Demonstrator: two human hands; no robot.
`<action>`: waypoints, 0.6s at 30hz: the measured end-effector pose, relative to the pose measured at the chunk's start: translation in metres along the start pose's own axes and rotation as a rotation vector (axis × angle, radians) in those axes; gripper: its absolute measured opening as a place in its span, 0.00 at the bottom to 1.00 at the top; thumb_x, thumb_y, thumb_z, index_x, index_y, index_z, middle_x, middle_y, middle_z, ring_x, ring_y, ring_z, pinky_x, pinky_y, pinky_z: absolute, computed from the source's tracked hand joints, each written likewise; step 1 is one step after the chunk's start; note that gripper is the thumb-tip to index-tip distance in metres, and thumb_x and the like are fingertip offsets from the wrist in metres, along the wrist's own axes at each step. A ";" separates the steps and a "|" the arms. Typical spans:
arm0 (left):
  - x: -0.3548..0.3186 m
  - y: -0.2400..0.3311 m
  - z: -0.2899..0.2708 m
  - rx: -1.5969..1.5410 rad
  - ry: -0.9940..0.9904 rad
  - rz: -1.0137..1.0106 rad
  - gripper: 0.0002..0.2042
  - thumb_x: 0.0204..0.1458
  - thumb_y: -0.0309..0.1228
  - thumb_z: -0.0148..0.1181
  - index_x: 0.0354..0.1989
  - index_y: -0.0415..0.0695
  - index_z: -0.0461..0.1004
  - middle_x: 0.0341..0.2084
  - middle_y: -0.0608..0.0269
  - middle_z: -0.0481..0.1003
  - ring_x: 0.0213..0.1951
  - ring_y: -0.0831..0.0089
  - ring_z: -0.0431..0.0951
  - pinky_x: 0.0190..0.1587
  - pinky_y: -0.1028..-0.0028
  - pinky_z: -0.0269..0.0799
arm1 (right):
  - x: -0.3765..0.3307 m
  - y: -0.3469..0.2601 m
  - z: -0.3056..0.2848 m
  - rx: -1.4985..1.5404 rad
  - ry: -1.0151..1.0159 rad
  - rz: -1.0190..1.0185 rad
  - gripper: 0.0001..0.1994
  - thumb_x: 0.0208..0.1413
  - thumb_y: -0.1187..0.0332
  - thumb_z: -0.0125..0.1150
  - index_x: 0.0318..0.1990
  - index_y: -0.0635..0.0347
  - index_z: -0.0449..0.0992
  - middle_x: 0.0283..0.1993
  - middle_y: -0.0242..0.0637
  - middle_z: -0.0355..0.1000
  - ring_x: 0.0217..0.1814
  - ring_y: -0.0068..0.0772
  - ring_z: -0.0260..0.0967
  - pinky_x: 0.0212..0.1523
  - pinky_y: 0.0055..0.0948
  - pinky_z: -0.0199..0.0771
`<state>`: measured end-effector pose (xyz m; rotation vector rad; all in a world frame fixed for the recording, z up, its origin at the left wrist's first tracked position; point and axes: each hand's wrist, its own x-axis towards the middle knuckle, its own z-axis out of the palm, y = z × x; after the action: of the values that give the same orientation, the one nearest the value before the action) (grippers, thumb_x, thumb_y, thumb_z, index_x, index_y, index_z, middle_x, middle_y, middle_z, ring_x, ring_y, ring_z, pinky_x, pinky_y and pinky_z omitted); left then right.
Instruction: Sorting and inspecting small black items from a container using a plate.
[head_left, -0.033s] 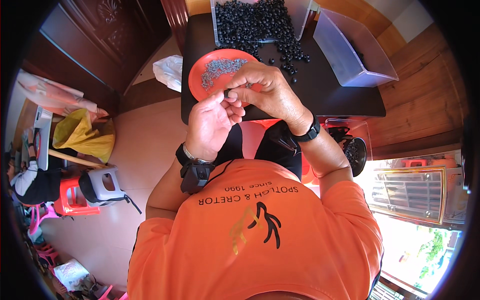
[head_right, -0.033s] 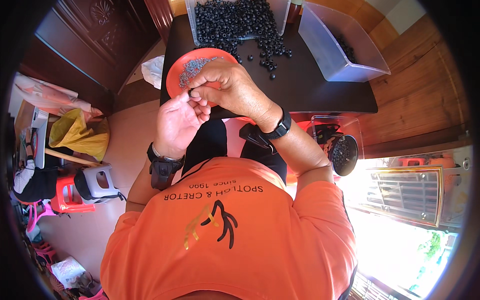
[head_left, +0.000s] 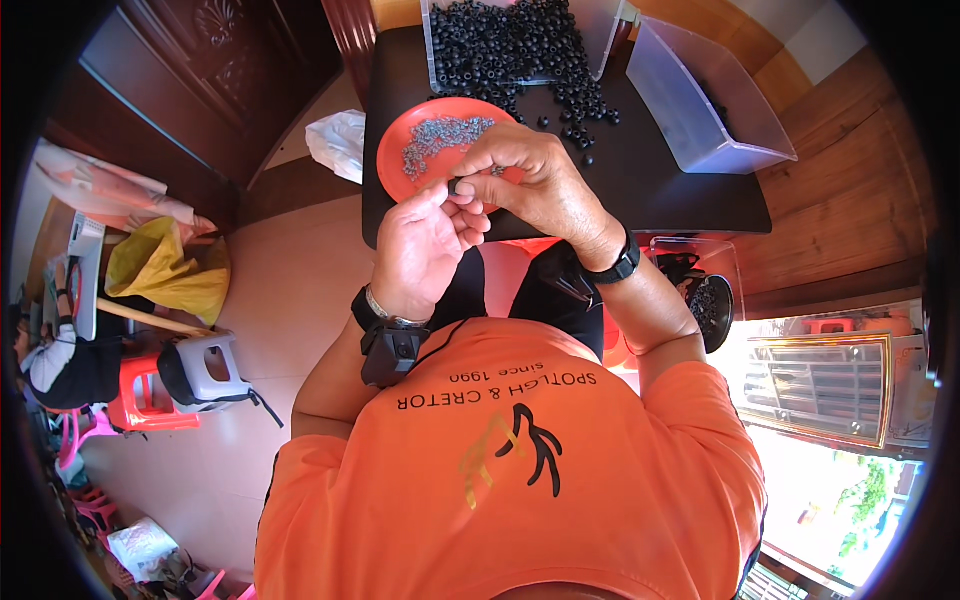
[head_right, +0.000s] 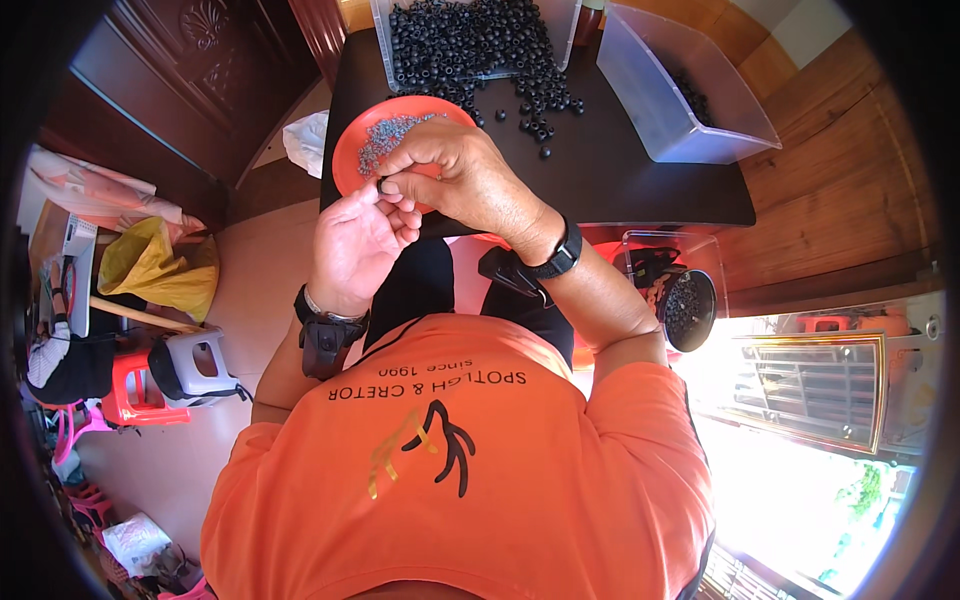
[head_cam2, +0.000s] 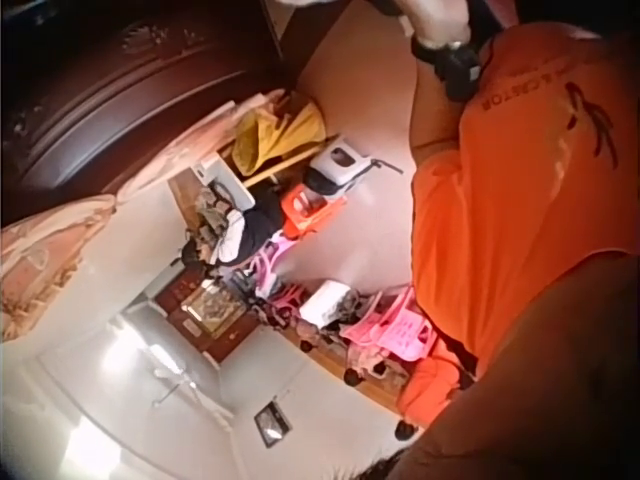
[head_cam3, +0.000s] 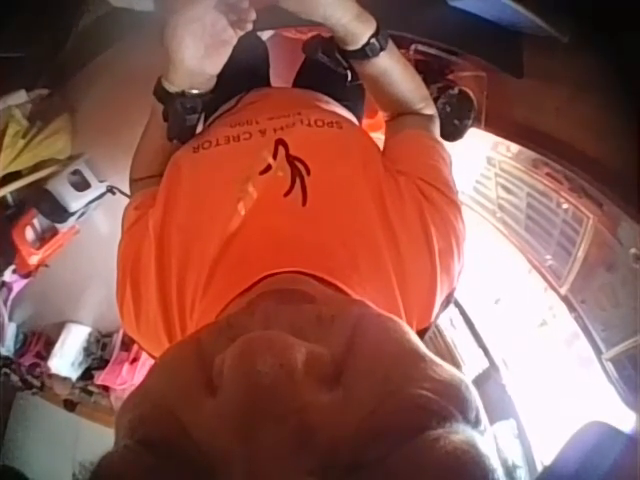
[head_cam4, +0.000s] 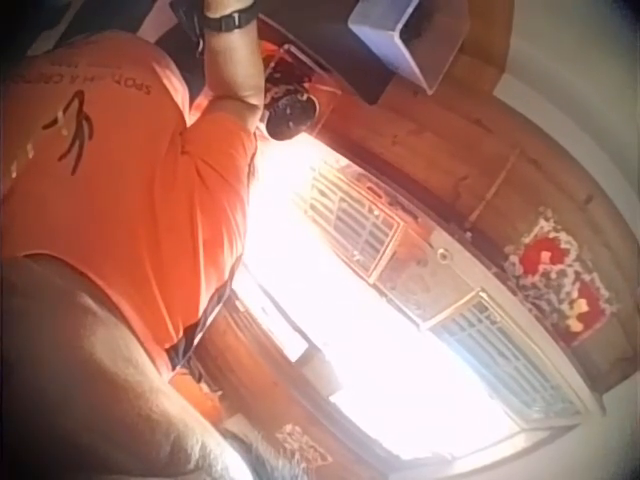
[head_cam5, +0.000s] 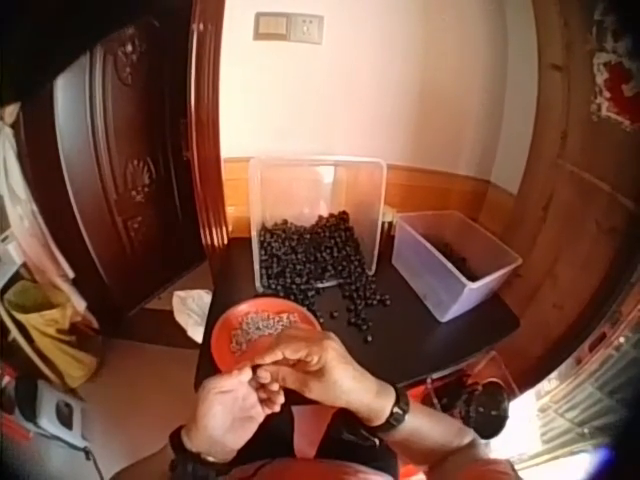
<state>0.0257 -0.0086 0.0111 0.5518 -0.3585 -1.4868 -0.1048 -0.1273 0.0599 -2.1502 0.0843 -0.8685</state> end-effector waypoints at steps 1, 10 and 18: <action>0.000 0.000 0.000 0.000 0.008 0.001 0.13 0.61 0.38 0.44 0.37 0.40 0.70 0.31 0.60 0.71 0.32 0.69 0.74 0.39 0.71 0.68 | 0.000 0.001 0.001 0.000 0.000 0.001 0.06 0.45 0.75 0.68 0.33 0.62 0.79 0.29 0.34 0.74 0.35 0.29 0.72 0.37 0.28 0.72; 0.000 -0.001 0.006 -0.058 0.075 0.007 0.13 0.61 0.37 0.45 0.46 0.42 0.68 0.40 0.63 0.70 0.41 0.72 0.71 0.45 0.69 0.66 | -0.016 -0.002 0.015 -0.325 0.173 -0.171 0.15 0.39 0.73 0.71 0.39 0.60 0.79 0.35 0.36 0.75 0.39 0.36 0.72 0.41 0.31 0.74; 0.000 -0.003 0.011 -0.050 0.118 0.010 0.12 0.60 0.37 0.48 0.46 0.45 0.69 0.40 0.67 0.71 0.44 0.73 0.71 0.50 0.68 0.65 | -0.020 -0.003 0.024 -0.451 0.294 -0.183 0.15 0.37 0.74 0.71 0.37 0.58 0.79 0.32 0.35 0.74 0.38 0.36 0.72 0.39 0.31 0.74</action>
<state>0.0170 -0.0099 0.0180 0.5942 -0.2306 -1.4430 -0.1061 -0.1024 0.0399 -2.4529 0.2554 -1.3762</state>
